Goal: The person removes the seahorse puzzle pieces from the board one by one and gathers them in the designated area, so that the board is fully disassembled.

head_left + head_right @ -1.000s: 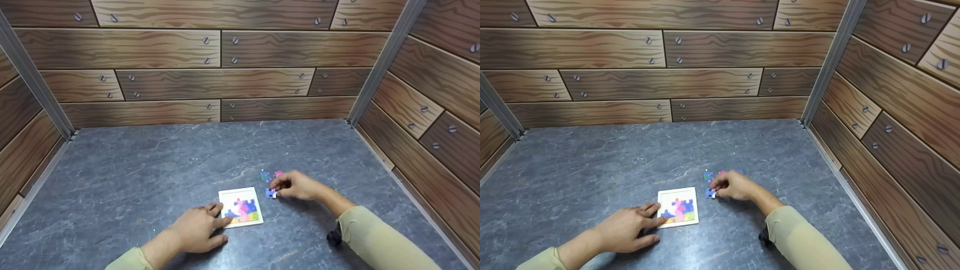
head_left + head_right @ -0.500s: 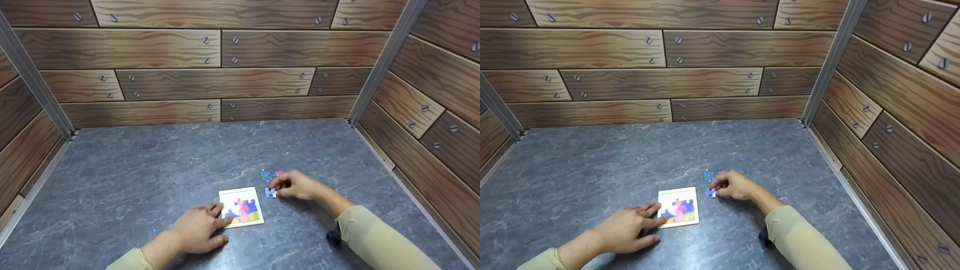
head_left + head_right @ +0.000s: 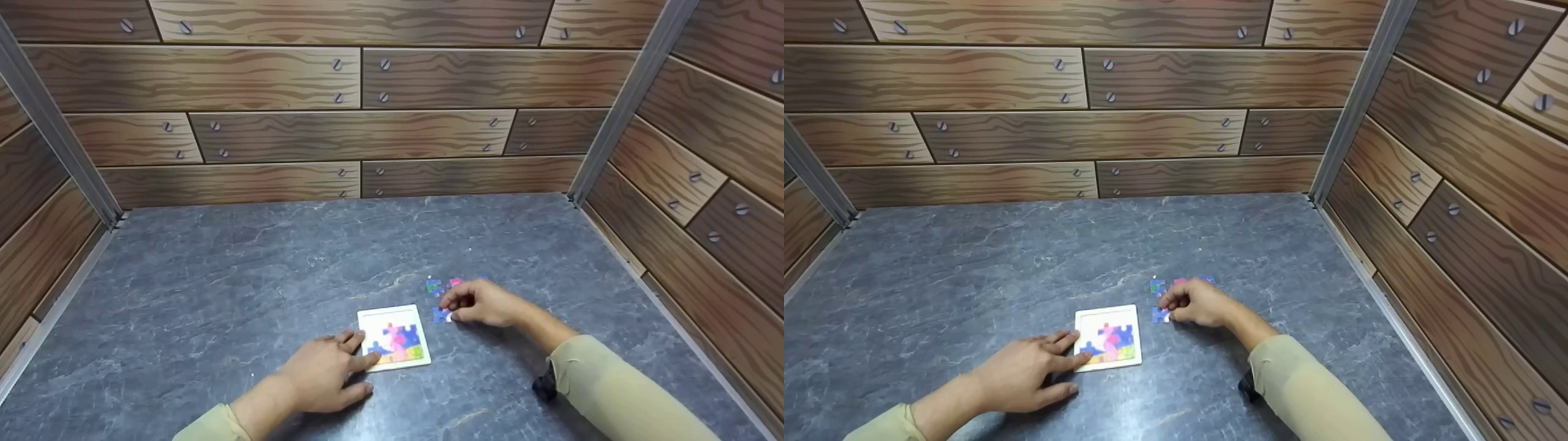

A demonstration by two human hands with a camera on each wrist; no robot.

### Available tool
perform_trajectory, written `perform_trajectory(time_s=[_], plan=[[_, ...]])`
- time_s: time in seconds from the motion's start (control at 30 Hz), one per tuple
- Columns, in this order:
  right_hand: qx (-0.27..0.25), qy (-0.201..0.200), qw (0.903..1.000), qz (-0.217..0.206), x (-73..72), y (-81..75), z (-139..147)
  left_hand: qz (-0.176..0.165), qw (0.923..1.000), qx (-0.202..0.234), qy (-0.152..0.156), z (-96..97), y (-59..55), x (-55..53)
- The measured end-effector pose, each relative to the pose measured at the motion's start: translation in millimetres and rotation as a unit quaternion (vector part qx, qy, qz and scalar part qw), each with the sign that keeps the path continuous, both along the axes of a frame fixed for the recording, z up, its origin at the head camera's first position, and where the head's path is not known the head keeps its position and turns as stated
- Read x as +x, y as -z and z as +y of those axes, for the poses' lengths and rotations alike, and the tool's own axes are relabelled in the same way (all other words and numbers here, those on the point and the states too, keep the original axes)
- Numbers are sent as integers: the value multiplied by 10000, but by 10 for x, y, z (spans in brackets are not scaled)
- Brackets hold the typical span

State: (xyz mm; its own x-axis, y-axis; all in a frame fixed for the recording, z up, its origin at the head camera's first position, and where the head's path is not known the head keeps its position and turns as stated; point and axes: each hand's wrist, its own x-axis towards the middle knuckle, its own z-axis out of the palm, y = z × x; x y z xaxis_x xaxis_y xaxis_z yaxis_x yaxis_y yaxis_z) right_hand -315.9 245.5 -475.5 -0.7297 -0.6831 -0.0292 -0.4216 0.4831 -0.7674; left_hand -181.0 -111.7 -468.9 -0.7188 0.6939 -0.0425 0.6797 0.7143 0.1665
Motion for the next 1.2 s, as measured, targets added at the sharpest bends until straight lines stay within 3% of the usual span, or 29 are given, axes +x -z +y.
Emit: perform_trajectory(time_s=[0.53, 0.87, 1.2], plan=[[-131, 36, 9999, 87, 14, 9, 25, 36, 9999, -34, 119, -9, 15, -14], [-48, 128, 9995, 284, 64, -151, -34, 101, 9998, -36, 179, -22, 8, -21], [122, -134, 9985, 514, 197, -284, -363, 609, 9977, 22, 305, 112, -20, -6]])
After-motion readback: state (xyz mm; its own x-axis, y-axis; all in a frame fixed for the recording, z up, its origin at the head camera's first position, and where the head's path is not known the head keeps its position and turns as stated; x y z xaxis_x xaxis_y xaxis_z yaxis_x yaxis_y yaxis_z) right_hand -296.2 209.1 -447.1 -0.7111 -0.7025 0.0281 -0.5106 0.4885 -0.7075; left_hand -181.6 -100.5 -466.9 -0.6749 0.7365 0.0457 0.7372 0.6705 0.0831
